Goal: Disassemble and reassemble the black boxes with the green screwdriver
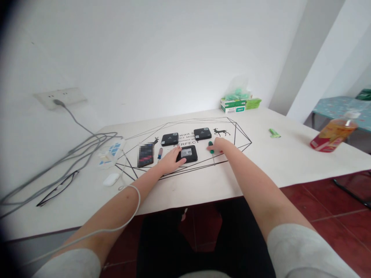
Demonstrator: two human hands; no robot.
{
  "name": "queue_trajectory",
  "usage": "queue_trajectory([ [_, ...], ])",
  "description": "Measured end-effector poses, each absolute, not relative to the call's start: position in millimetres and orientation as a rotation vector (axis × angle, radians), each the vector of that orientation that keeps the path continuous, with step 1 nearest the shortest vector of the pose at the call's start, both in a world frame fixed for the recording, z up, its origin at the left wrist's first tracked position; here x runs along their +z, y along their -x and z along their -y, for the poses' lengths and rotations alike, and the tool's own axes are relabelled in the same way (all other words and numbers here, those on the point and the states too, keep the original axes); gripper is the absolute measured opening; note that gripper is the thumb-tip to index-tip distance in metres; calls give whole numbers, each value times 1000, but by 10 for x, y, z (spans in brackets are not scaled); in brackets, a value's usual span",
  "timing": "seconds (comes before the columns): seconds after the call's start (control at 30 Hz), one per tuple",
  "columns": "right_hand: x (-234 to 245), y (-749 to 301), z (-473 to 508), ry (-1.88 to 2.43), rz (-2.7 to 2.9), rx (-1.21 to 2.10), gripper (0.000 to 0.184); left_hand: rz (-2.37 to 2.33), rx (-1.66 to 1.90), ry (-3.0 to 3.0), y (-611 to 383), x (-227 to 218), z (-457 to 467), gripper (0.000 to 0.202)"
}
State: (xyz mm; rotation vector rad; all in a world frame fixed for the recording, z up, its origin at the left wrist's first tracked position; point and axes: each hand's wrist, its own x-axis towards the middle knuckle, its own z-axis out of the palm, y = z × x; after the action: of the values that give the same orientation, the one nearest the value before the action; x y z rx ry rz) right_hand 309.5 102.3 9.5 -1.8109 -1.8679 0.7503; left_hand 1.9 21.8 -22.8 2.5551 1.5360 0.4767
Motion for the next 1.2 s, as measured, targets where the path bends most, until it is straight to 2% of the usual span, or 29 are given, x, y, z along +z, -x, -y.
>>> queue_trajectory([
  [0.1, 32, -3152, -1054, 1786, 1762, 1035, 33, -1770, 635, -2521, 21, -167, -379, 41],
  [0.33, -8, -3009, -1138, 1320, 1406, 1321, 36, -2139, 753, -2374, 186, -82, -611, 41],
  [0.47, -94, -2797, -1149, 1102, 1289, 1309, 33, -2205, 637, -2422, 186, -208, -482, 39],
  [0.57, -186, -2628, -1138, 1046, 1283, 1295, 39, -2252, 499, -2444, 172, -272, -430, 38],
  [0.73, -327, -2459, -1141, 1123, 1490, 1107, 46, -2285, 470, -2417, 212, -274, -475, 31],
  [0.87, -397, -2408, -1201, 1215, 1674, 925, 44, -2340, 419, -2390, 237, -259, -510, 28],
  [1.0, -405, -2403, -1247, 1220, 1744, 909, 40, -2358, 390, -2383, 223, -239, -518, 25],
  [1.2, -412, -2421, -1269, 1203, 1774, 945, 46, -2313, 404, -2394, 200, -246, -539, 24],
])
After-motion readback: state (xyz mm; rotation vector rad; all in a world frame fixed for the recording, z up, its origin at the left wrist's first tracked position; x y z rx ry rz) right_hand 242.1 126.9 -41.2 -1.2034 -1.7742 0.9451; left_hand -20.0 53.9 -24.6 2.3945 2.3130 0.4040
